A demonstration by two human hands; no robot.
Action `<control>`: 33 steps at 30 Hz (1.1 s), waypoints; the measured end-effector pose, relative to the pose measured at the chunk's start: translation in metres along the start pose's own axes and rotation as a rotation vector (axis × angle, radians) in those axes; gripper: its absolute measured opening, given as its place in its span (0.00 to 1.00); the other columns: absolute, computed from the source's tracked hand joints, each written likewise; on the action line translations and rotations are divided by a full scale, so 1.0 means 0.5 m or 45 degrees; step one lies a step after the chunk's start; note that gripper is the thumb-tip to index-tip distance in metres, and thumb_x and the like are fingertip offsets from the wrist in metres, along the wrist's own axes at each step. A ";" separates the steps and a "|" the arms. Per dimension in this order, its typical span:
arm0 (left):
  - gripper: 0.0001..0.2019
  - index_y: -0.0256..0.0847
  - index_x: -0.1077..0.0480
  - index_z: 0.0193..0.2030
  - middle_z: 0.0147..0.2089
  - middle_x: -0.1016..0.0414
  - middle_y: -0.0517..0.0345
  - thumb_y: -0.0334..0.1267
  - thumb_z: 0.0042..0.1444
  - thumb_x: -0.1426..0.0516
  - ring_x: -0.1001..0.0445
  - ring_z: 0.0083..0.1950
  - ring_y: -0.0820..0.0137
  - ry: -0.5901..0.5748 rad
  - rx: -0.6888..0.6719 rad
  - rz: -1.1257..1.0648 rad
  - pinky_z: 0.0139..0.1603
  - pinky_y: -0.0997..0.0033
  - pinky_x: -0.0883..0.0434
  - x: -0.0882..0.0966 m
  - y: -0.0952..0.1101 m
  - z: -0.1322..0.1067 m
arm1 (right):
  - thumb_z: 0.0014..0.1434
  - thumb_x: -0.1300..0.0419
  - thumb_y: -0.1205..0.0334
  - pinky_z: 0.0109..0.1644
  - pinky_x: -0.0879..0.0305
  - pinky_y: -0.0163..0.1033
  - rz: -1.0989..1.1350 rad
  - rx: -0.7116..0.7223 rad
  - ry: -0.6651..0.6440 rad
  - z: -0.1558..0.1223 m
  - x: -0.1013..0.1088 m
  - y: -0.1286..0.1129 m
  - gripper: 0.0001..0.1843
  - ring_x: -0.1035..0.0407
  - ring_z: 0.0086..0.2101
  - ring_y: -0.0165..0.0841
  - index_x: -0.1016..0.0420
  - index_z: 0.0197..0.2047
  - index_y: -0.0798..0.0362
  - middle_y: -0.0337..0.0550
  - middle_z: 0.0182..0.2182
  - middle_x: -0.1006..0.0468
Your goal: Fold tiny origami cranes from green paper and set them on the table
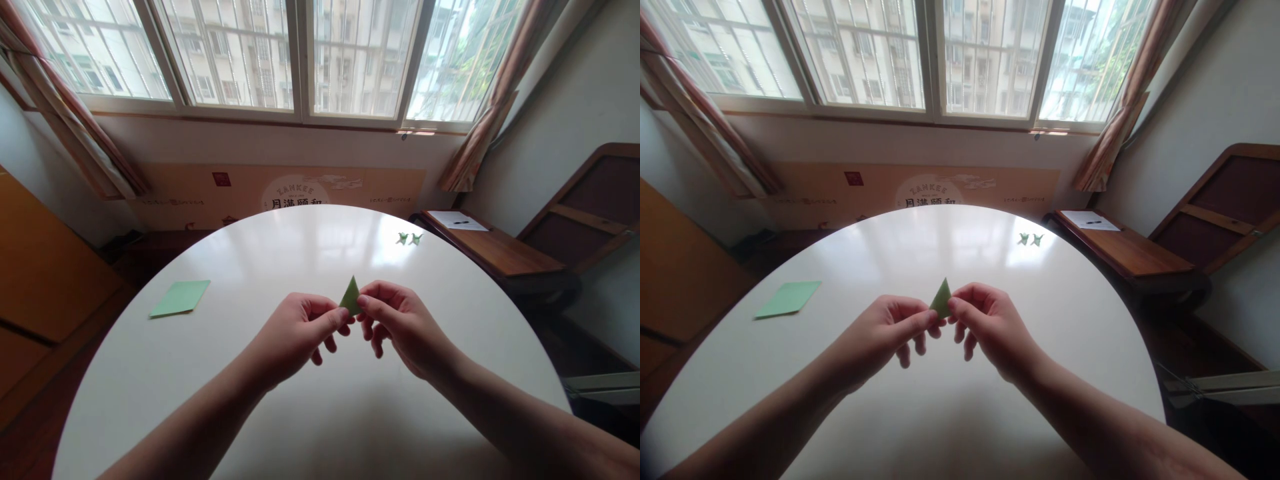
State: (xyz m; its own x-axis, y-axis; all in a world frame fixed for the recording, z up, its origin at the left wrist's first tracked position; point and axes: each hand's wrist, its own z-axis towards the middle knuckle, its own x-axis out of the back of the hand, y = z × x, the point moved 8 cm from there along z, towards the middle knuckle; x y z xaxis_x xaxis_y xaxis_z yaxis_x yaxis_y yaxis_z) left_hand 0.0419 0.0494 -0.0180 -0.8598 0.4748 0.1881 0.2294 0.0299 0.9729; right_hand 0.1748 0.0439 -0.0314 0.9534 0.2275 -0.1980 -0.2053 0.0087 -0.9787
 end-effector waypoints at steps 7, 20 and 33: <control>0.16 0.36 0.22 0.33 0.33 0.22 0.53 0.47 0.60 0.42 0.28 0.27 0.73 -0.005 -0.005 0.040 0.20 0.79 0.32 -0.001 -0.007 0.003 | 0.57 0.33 0.51 0.17 0.38 0.28 -0.032 -0.020 0.009 0.006 0.003 0.003 0.13 0.33 0.24 0.29 0.22 0.35 0.53 0.39 0.26 0.25; 0.17 0.35 0.23 0.34 0.35 0.23 0.52 0.49 0.61 0.43 0.27 0.31 0.70 -0.163 0.060 0.128 0.22 0.79 0.32 -0.002 -0.009 0.001 | 0.56 0.33 0.55 0.17 0.41 0.26 -0.017 -0.118 -0.015 0.010 0.005 0.014 0.12 0.35 0.24 0.27 0.27 0.30 0.54 0.37 0.23 0.28; 0.16 0.40 0.22 0.32 0.28 0.23 0.58 0.51 0.56 0.42 0.27 0.30 0.67 -0.206 0.118 0.770 0.26 0.72 0.35 0.023 -0.060 0.019 | 0.57 0.35 0.57 0.27 0.40 0.32 -0.955 -0.391 -0.583 0.011 0.010 0.073 0.09 0.33 0.25 0.28 0.19 0.35 0.55 0.40 0.26 0.23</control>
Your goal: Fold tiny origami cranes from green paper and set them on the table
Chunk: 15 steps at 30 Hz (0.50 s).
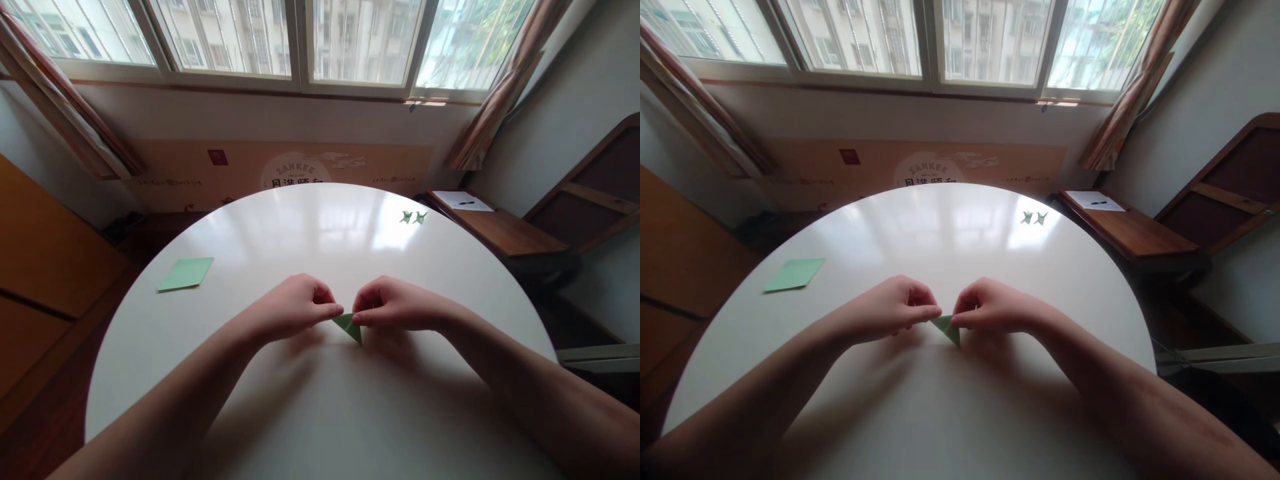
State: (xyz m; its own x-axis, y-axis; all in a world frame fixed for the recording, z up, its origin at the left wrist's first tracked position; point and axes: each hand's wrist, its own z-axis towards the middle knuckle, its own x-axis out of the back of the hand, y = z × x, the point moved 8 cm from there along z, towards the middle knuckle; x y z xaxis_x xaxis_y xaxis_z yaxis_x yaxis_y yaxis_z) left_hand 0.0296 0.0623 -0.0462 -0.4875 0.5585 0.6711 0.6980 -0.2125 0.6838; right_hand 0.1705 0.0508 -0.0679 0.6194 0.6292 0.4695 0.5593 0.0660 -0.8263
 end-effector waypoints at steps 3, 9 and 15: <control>0.11 0.43 0.22 0.29 0.29 0.21 0.60 0.46 0.54 0.41 0.26 0.32 0.67 0.075 -0.032 0.136 0.28 0.72 0.36 0.000 0.000 0.004 | 0.57 0.37 0.59 0.30 0.37 0.34 -0.152 0.046 0.184 0.003 0.015 -0.005 0.10 0.31 0.28 0.31 0.18 0.40 0.53 0.41 0.29 0.21; 0.06 0.44 0.21 0.32 0.33 0.19 0.60 0.40 0.53 0.40 0.24 0.34 0.66 0.217 -0.095 0.279 0.31 0.71 0.35 0.018 0.006 0.004 | 0.58 0.37 0.60 0.35 0.33 0.37 -0.298 0.142 0.430 -0.009 0.058 -0.008 0.10 0.28 0.31 0.33 0.18 0.42 0.50 0.42 0.34 0.19; 0.09 0.48 0.18 0.42 0.40 0.20 0.60 0.36 0.55 0.38 0.25 0.36 0.71 0.129 -0.518 0.323 0.36 0.74 0.33 -0.002 0.043 -0.004 | 0.57 0.33 0.60 0.36 0.32 0.36 -0.379 0.396 0.180 -0.024 0.036 -0.037 0.08 0.27 0.31 0.32 0.17 0.41 0.50 0.41 0.32 0.19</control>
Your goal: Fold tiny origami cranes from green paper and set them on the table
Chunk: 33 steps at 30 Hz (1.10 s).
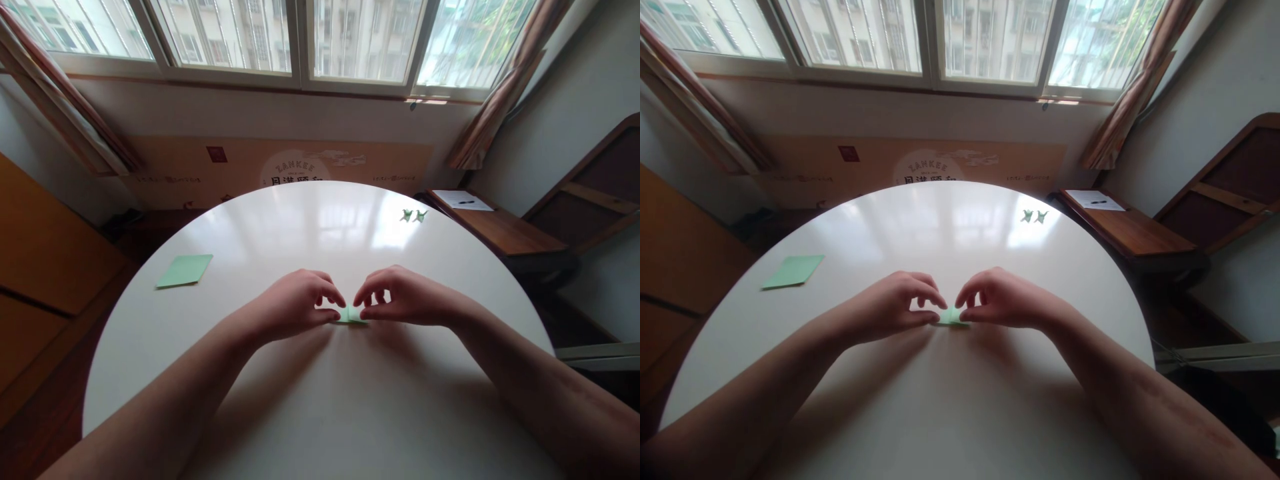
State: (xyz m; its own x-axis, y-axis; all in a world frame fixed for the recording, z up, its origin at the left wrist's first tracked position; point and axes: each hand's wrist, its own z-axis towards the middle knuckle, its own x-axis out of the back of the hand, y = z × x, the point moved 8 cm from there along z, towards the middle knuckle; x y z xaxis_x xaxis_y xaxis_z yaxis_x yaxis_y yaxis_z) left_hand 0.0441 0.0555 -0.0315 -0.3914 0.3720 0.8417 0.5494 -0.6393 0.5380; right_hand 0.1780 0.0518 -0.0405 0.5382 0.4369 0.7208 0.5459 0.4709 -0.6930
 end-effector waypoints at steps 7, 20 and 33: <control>0.08 0.50 0.17 0.37 0.38 0.22 0.62 0.34 0.54 0.38 0.26 0.34 0.73 -0.025 -0.050 0.046 0.35 0.75 0.34 -0.028 -0.026 0.013 | 0.56 0.33 0.68 0.34 0.34 0.33 -0.163 0.134 -0.051 0.001 -0.027 -0.008 0.08 0.28 0.29 0.28 0.16 0.39 0.47 0.37 0.32 0.21; 0.08 0.52 0.17 0.40 0.42 0.23 0.62 0.35 0.56 0.37 0.24 0.36 0.73 -0.022 -0.122 0.025 0.37 0.75 0.33 -0.040 -0.032 0.014 | 0.57 0.35 0.71 0.34 0.35 0.33 -0.243 0.174 -0.058 -0.005 -0.035 -0.012 0.11 0.29 0.28 0.27 0.15 0.40 0.48 0.38 0.32 0.21; 0.13 0.53 0.19 0.44 0.49 0.17 0.67 0.29 0.60 0.40 0.26 0.47 0.68 -0.030 -0.340 0.203 0.45 0.72 0.31 -0.047 0.013 0.011 | 0.58 0.36 0.69 0.35 0.33 0.34 -0.199 0.212 -0.064 -0.010 -0.026 -0.013 0.07 0.28 0.29 0.30 0.15 0.36 0.50 0.40 0.31 0.19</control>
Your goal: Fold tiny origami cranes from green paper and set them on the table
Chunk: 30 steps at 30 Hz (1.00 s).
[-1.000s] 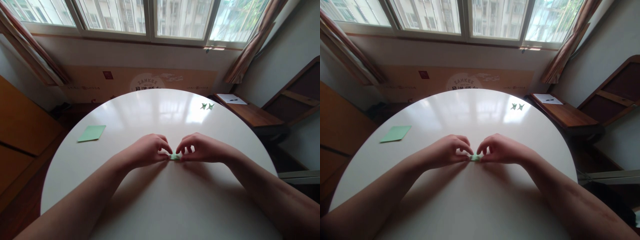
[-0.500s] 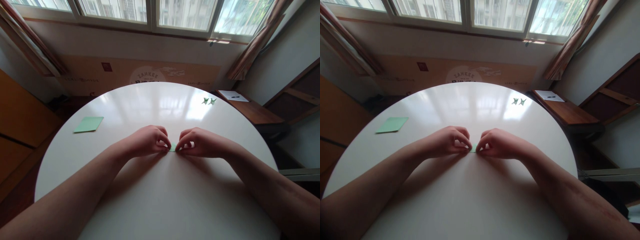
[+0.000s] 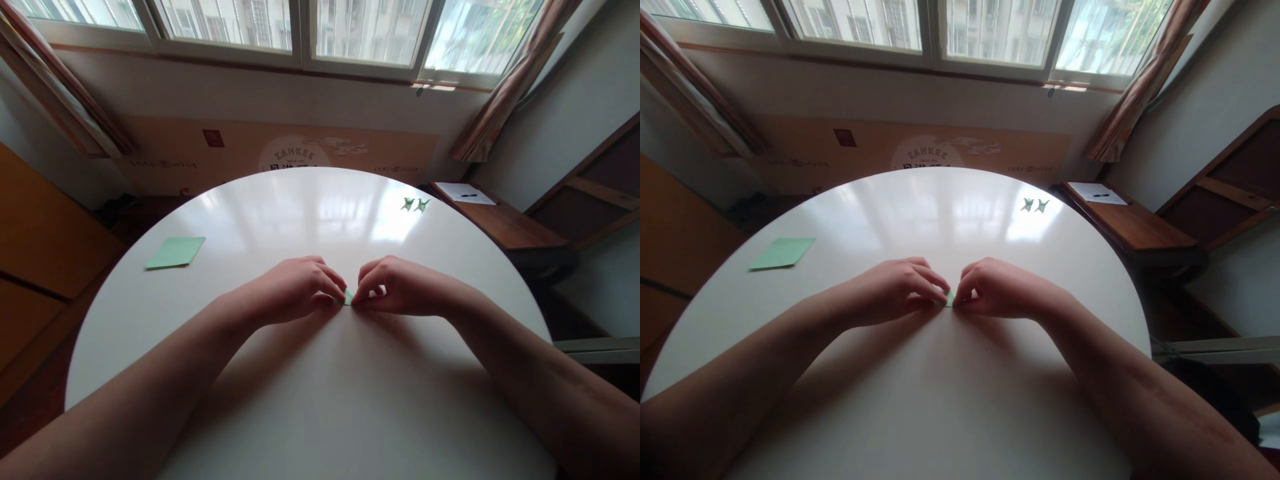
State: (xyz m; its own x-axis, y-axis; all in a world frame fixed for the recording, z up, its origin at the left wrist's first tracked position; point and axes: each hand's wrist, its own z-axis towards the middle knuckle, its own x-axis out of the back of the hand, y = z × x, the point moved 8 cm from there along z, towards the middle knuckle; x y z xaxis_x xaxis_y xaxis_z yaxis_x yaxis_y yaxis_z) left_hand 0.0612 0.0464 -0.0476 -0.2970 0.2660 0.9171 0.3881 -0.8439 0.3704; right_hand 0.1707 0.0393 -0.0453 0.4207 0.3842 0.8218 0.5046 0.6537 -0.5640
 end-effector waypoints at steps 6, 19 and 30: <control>0.14 0.53 0.18 0.45 0.50 0.17 0.67 0.29 0.61 0.41 0.26 0.48 0.66 -0.023 0.015 0.039 0.45 0.71 0.31 0.001 0.006 0.003 | 0.57 0.36 0.72 0.36 0.34 0.33 0.003 0.006 -0.018 -0.002 0.003 0.002 0.09 0.28 0.29 0.29 0.15 0.35 0.51 0.39 0.30 0.19; 0.12 0.52 0.18 0.42 0.46 0.17 0.63 0.30 0.60 0.41 0.25 0.47 0.66 0.010 0.038 0.068 0.45 0.71 0.30 0.004 0.016 0.007 | 0.56 0.35 0.70 0.35 0.33 0.34 0.064 -0.038 -0.005 -0.003 0.011 0.026 0.07 0.28 0.29 0.30 0.16 0.36 0.52 0.40 0.30 0.19; 0.08 0.50 0.18 0.37 0.41 0.19 0.59 0.35 0.60 0.39 0.25 0.41 0.68 0.141 0.093 0.029 0.41 0.73 0.32 0.009 -0.032 0.001 | 0.59 0.35 0.67 0.33 0.37 0.32 0.033 -0.025 0.086 0.004 0.002 0.040 0.11 0.30 0.28 0.28 0.15 0.43 0.46 0.39 0.29 0.24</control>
State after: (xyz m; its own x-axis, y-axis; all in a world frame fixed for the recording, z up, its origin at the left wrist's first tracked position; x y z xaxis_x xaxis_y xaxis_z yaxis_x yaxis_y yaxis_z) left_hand 0.0541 0.0616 -0.0493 -0.3806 0.1906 0.9049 0.4571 -0.8118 0.3633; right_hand 0.1796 0.0542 -0.0555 0.4837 0.3556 0.7997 0.5073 0.6307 -0.5873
